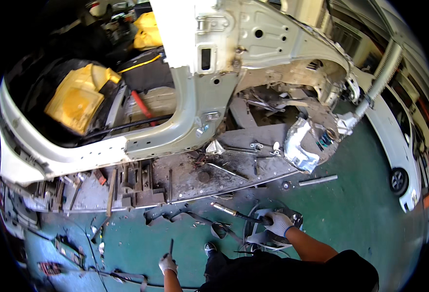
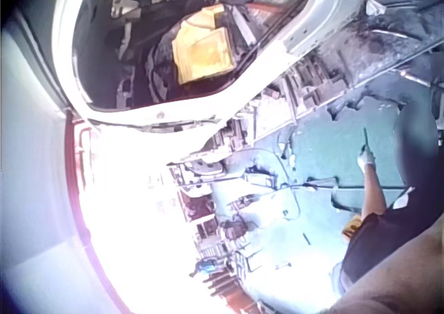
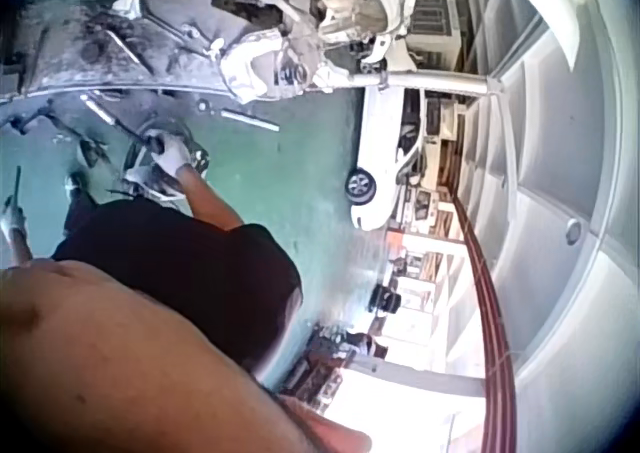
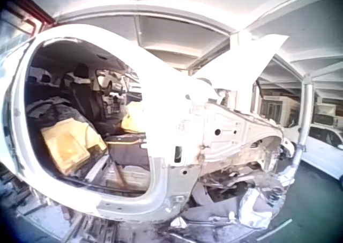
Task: The person files a car body panel, then welds the same area with a welding torch. They then use a drill to make holes in the panel and a hammer to shape the metal. The work is performed in a workshop with tools and car parts visible.
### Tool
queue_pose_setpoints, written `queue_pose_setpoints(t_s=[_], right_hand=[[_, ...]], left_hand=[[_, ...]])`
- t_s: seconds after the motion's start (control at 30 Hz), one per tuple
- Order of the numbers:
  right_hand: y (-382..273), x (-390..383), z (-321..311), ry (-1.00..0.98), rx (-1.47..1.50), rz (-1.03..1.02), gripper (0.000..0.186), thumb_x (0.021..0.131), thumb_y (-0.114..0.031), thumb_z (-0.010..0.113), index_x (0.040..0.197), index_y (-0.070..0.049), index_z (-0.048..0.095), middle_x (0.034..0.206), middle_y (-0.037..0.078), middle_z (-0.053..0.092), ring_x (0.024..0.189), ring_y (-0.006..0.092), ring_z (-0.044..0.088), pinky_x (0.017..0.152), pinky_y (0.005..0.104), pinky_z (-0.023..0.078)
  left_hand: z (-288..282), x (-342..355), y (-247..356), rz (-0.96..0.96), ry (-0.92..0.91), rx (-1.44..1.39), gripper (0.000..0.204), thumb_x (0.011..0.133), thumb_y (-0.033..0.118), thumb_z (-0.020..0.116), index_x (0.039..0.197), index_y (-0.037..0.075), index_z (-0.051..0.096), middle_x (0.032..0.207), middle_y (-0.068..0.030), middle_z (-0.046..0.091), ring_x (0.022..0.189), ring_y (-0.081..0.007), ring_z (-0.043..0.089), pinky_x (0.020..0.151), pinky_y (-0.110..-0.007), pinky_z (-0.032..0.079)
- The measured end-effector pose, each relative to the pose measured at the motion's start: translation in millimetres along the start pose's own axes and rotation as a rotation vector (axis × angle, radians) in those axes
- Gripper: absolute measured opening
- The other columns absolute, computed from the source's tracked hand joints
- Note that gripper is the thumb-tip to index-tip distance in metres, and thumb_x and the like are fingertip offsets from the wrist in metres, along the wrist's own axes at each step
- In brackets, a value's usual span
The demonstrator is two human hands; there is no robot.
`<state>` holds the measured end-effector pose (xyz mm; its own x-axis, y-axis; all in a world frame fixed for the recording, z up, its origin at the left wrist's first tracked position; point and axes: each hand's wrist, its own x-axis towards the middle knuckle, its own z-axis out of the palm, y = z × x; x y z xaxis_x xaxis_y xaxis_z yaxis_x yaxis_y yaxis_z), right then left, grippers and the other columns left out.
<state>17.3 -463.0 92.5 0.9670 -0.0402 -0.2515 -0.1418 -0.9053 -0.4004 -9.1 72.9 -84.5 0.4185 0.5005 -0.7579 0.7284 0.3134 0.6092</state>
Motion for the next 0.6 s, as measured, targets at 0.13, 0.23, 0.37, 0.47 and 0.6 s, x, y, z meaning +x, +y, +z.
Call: queue_pose_setpoints(t_s=[0.13,0.23,0.37,0.47,0.6], right_hand=[[-27,-11,1,0.047,0.04,-0.064,0.046,0.079,-0.03,0.078,0.121,-0.013,0.071,0.113,0.016,0.073,0.105,0.038,0.069,0.094,0.0477,0.055],[-42,-23,0,0.063,0.123,-0.044,0.054,0.078,-0.038,0.08,0.126,-0.013,0.069,0.113,0.016,0.073,0.106,0.037,0.069,0.096,0.0456,0.054],[-48,-32,-6,0.075,0.289,0.019,0.061,0.075,-0.041,0.084,0.126,-0.012,0.07,0.113,0.015,0.074,0.105,0.0347,0.071,0.093,0.0433,0.056],[-41,-35,-11,0.133,0.369,0.073,0.048,0.078,-0.029,0.081,0.122,-0.012,0.071,0.109,0.015,0.074,0.102,0.0334,0.072,0.091,0.043,0.056],[-11,-28,-16,0.156,0.357,0.112,0.039,0.084,-0.024,0.076,0.12,-0.012,0.07,0.108,0.016,0.074,0.101,0.0347,0.072,0.09,0.0434,0.056]], left_hand=[[34,-13,107,0.269,-0.197,-0.024,0.02,0.095,0.019,0.066,0.11,0.007,0.071,0.07,-0.0043,0.059,0.05,-0.013,0.051,0.043,-0.029,0.043],[56,-50,149,0.299,-0.313,-0.003,0.015,0.096,0.016,0.066,0.106,0.006,0.071,0.071,-0.0041,0.06,0.047,-0.0116,0.05,0.042,-0.028,0.043],[74,-123,169,0.346,-0.509,-0.047,0.013,0.096,0.012,0.07,0.102,0.001,0.07,0.074,-0.005,0.062,0.049,-0.012,0.051,0.043,-0.027,0.044],[85,-190,188,0.397,-0.722,-0.147,0.015,0.098,0.013,0.072,0.103,-0.001,0.069,0.076,-0.0065,0.063,0.053,-0.0108,0.05,0.048,-0.027,0.042],[117,-282,230,0.782,-0.723,0.008,0.013,0.1,0.014,0.068,0.101,0.001,0.069,0.077,-0.0044,0.063,0.053,-0.0093,0.049,0.049,-0.026,0.04]])
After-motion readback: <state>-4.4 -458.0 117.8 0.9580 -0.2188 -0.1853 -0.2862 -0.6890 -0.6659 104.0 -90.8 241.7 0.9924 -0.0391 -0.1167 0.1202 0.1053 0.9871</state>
